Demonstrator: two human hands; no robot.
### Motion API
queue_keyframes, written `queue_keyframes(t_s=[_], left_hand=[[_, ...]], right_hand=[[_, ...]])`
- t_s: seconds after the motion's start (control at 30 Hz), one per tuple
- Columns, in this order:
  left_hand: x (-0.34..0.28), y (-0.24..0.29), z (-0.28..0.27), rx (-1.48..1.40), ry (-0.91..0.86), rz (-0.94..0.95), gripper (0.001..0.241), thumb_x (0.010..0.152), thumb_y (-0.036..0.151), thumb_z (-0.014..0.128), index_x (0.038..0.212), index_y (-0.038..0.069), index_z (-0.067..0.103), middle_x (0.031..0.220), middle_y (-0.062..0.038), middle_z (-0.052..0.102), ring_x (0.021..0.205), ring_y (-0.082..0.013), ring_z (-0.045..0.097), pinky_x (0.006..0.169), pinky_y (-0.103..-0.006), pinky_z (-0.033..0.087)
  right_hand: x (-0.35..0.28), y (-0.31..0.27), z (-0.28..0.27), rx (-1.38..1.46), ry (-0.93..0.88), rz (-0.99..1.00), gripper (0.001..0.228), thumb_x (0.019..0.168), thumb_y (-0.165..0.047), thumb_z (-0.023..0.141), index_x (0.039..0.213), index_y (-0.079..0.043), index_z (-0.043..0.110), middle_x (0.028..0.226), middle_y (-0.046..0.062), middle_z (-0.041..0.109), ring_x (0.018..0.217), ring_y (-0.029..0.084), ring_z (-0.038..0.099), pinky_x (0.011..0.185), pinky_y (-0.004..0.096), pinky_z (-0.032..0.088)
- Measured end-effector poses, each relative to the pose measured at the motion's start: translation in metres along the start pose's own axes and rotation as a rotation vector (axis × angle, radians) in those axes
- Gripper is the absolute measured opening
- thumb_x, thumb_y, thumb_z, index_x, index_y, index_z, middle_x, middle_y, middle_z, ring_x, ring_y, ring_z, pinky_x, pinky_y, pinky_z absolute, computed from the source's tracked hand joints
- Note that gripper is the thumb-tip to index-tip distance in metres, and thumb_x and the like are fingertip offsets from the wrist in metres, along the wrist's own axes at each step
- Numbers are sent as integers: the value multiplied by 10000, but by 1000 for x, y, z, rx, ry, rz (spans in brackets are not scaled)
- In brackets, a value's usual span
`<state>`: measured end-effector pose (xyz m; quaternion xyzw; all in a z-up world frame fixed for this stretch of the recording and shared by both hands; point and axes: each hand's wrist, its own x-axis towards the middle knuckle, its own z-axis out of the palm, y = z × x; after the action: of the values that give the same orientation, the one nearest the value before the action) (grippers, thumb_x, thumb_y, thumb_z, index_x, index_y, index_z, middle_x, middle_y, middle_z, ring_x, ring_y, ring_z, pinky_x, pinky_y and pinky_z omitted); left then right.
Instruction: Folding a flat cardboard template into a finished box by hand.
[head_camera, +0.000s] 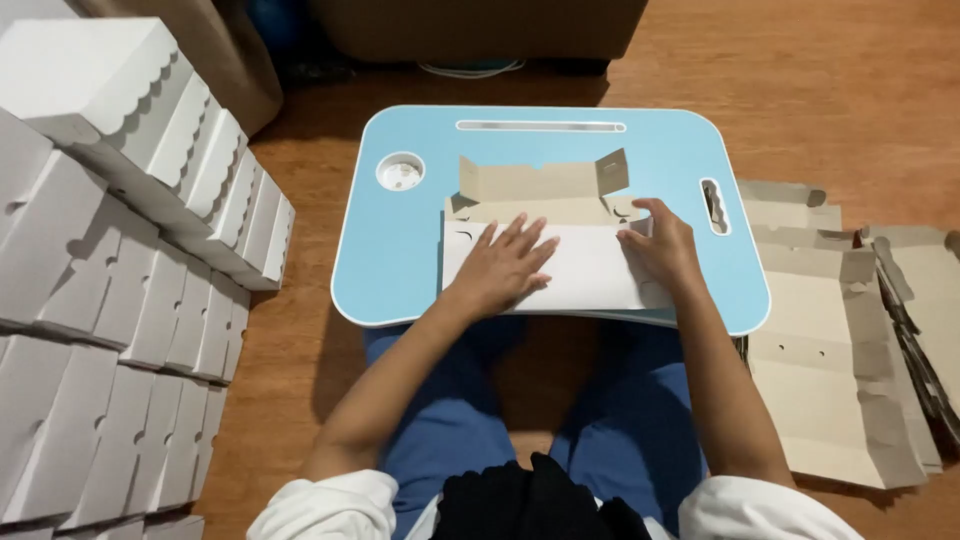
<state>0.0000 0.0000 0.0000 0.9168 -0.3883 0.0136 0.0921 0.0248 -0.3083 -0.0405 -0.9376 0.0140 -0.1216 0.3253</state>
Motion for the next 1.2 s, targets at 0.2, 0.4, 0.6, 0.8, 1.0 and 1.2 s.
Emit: queue_keyframes(t_s=[0.2, 0.4, 0.6, 0.8, 1.0, 1.2], left_hand=[[-2, 6, 13, -37, -145, -70, 605, 1061, 514, 331, 1593, 226, 329, 1690, -132, 219, 1562, -374, 146, 1217, -635, 174], [3, 3, 23, 37, -163, -119, 668, 1006, 535, 308, 1608, 247, 288, 1697, -21, 209, 1580, -260, 90, 1253, -551, 159], [1, -10, 28, 67, -196, -150, 797, 984, 687, 244, 1640, 237, 195, 1722, -44, 118, 1581, -303, 100, 1247, -576, 151], [-16, -14, 23, 17, -178, -234, 826, 977, 712, 212, 1648, 232, 183, 1726, -14, 88, 1586, -269, 71, 1257, -557, 93], [-12, -18, 27, 48, -188, -239, 820, 968, 705, 244, 1648, 254, 165, 1726, 25, 69, 1586, -256, 50, 1261, -554, 93], [-12, -14, 14, 22, -215, -237, 814, 967, 683, 247, 1649, 251, 142, 1725, 13, 98, 1586, -262, 61, 1260, -550, 95]], right_hand=[[-13, -37, 56, -212, 200, -657, 505, 1052, -373, 565, 1408, -15, 575, 1324, 274, 598, 1258, 446, 573, 939, 531, 525], [-50, -80, 74, -370, -356, -483, 702, 1078, -574, 284, 1631, -143, 257, 1693, 134, 229, 1556, 327, 202, 1210, 531, 252], [-36, -38, 40, -562, -349, -382, 726, 1086, -563, 296, 1642, -101, 230, 1693, 183, 229, 1561, 342, 220, 1218, 573, 224], [-36, -26, 11, -562, -429, -99, 869, 1021, -721, 56, 1657, -132, 124, 1728, 106, 81, 1590, 278, 60, 1247, 590, 44], [-46, -103, 51, -602, -545, -273, 659, 1103, -480, 195, 1651, -113, 188, 1721, 101, 149, 1582, 296, 139, 1230, 595, 181], [21, -98, 68, -491, -352, -208, 670, 1103, -488, 163, 1636, -92, 254, 1707, 132, 195, 1583, 293, 123, 1253, 549, 120]])
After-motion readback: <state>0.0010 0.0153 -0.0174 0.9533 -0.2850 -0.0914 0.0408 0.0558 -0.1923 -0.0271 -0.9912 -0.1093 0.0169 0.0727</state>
